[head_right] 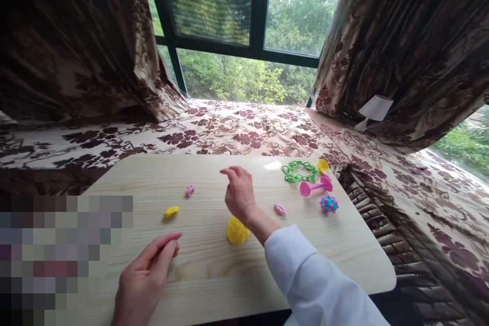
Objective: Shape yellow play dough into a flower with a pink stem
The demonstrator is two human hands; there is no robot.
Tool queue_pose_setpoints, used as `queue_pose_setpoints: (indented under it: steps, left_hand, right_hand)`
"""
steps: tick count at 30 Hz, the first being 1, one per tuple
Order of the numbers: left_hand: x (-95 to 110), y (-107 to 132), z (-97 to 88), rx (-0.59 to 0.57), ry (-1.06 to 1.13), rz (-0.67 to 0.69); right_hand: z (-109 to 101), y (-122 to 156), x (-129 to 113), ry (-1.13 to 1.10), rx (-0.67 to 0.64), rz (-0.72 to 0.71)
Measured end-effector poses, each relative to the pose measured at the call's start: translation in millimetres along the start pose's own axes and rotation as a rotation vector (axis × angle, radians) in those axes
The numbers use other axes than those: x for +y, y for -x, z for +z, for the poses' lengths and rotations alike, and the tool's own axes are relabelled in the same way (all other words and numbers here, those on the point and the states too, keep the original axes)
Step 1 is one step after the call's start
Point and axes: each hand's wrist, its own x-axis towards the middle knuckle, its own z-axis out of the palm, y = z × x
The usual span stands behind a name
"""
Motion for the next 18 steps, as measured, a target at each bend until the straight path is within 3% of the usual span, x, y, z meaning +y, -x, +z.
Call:
queue_pose_setpoints:
  steps: [8, 12, 18]
  left_hand:
    - [-1, 0, 0.3, 0.016, -0.021, 0.024]
    - [8, 1, 2.9, 0.055, -0.047, 0.006]
    - [10, 0, 1.5, 0.026, -0.048, 0.005]
  right_hand:
    - [8, 23, -19, 0.065, -0.223, -0.231]
    - [12, 25, -13, 0.041, -0.245, -0.149]
    - [10, 20, -10, -0.027, -0.155, -0.028]
